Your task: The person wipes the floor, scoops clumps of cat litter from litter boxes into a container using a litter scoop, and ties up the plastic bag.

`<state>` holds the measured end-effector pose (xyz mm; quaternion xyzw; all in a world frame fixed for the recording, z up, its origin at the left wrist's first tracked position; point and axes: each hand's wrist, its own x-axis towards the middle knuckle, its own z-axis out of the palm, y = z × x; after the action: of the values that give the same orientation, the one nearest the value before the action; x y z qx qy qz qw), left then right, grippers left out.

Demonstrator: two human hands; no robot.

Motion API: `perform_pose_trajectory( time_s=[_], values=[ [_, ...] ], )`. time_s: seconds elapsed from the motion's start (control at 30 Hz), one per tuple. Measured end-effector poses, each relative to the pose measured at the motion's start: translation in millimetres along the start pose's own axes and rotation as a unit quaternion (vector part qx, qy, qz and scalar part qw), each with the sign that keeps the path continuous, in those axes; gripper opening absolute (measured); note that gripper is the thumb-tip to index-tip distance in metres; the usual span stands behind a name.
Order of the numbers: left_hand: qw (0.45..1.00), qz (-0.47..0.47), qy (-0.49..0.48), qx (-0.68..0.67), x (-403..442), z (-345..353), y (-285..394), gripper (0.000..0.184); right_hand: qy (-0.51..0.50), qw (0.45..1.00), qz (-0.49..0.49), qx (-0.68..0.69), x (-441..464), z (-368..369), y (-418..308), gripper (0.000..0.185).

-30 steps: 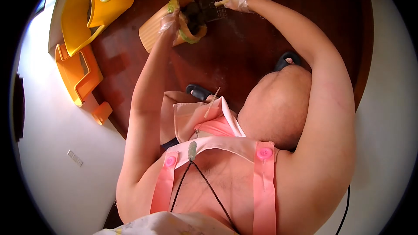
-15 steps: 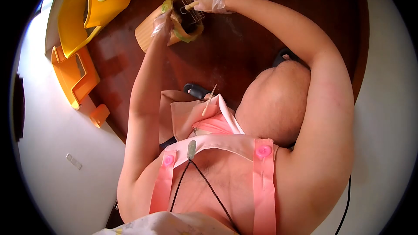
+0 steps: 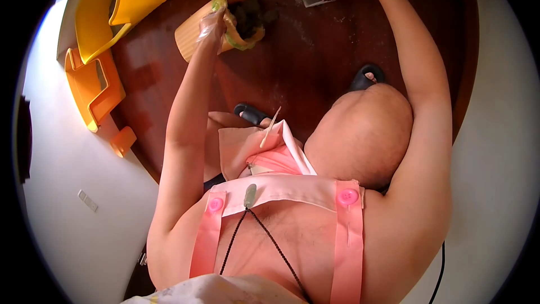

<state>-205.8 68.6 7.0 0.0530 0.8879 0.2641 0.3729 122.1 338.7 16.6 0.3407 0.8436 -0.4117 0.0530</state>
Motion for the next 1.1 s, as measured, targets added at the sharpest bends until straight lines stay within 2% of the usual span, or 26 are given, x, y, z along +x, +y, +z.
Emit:
perform_pose_trajectory(
  time_s=[0.1, 0.2, 0.3, 0.4, 0.43, 0.5, 0.57, 0.63, 0.7, 0.8, 0.87, 0.9, 0.93, 0.97, 1.03, 1.07, 1.1],
  values=[
    [0.998, 0.015, -0.02, 0.052, 19.0, -0.7, -10.1, 0.057, 0.0, 1.0, 0.016, 0.002, -0.4, 20.0, 5.9, 0.032],
    [0.998, 0.061, -0.016, 0.023, 24.0, 0.8, -17.2, 0.04, -0.011, 1.0, 0.013, 0.002, 3.0, 40.1, 0.0, 0.032],
    [0.997, 0.058, -0.015, 0.049, 18.8, 1.0, -11.4, 0.04, -0.043, 0.999, 0.01, -0.019, 15.4, 62.9, -17.6, 0.033],
    [0.996, 0.087, -0.001, 0.036, 35.4, 7.2, -23.7, 0.041, -0.065, 0.998, -0.006, -0.016, 13.2, 48.0, -61.8, 0.038],
    [0.996, 0.079, -0.009, 0.035, 32.4, 7.1, -23.0, 0.041, -0.061, 0.998, 0.019, -0.017, 19.3, 51.7, -69.9, 0.038],
    [0.997, 0.069, -0.022, 0.03, 31.3, 6.5, -18.9, 0.042, -0.069, 0.994, 0.041, -0.073, 27.0, 50.0, -82.5, 0.038],
    [0.993, 0.062, -0.014, 0.099, 41.7, 5.8, -15.4, 0.048, -0.093, 0.98, 0.034, -0.173, 34.5, 47.3, -94.5, 0.038],
    [0.987, 0.062, -0.019, 0.144, 45.9, 5.5, -27.8, 0.052, -0.131, 0.958, -0.012, -0.253, 43.1, 60.4, -82.8, 0.029],
    [0.983, 0.085, -0.028, 0.157, 53.3, 4.4, -26.1, 0.054, -0.167, 0.927, -0.101, -0.321, 98.9, 96.7, -18.4, 0.021],
    [0.997, 0.007, -0.046, 0.062, 20.5, 1.8, -6.2, 0.056, -0.247, 0.953, 0.004, -0.175, 80.6, 109.6, -52.5, 0.035],
    [0.993, 0.062, -0.048, 0.089, 73.1, 13.8, -39.0, 0.059, -0.145, 0.98, -0.012, -0.134, 69.7, 139.2, -58.5, 0.035],
    [0.99, 0.073, -0.027, 0.121, 70.7, 12.1, -40.6, 0.06, -0.089, 0.99, -0.017, -0.108, 65.2, 143.1, -67.6, 0.035],
    [0.985, 0.083, -0.005, 0.153, 67.3, 10.2, -41.1, 0.06, -0.138, 0.987, 0.007, -0.085, 71.6, 136.4, -75.8, 0.035],
    [0.99, 0.047, -0.024, 0.134, 42.6, 5.2, -30.5, 0.06, -0.194, 0.979, 0.036, -0.059, 70.9, 134.7, -81.1, 0.034],
    [0.991, 0.001, -0.046, 0.123, 13.3, 1.5, -2.3, 0.056, -0.198, 0.975, -0.009, -0.096, 75.5, 129.5, -80.2, 0.032],
    [0.993, 0.051, -0.048, 0.092, 36.9, 7.6, -15.7, 0.055, -0.199, 0.973, -0.031, -0.114, 77.2, 126.3, -80.9, 0.032],
    [0.992, 0.101, -0.053, 0.061, 60.9, 13.7, -29.7, 0.054, -0.196, 0.975, 0.001, -0.102, 73.5, 113.3, -96.3, 0.032]
  ],
)
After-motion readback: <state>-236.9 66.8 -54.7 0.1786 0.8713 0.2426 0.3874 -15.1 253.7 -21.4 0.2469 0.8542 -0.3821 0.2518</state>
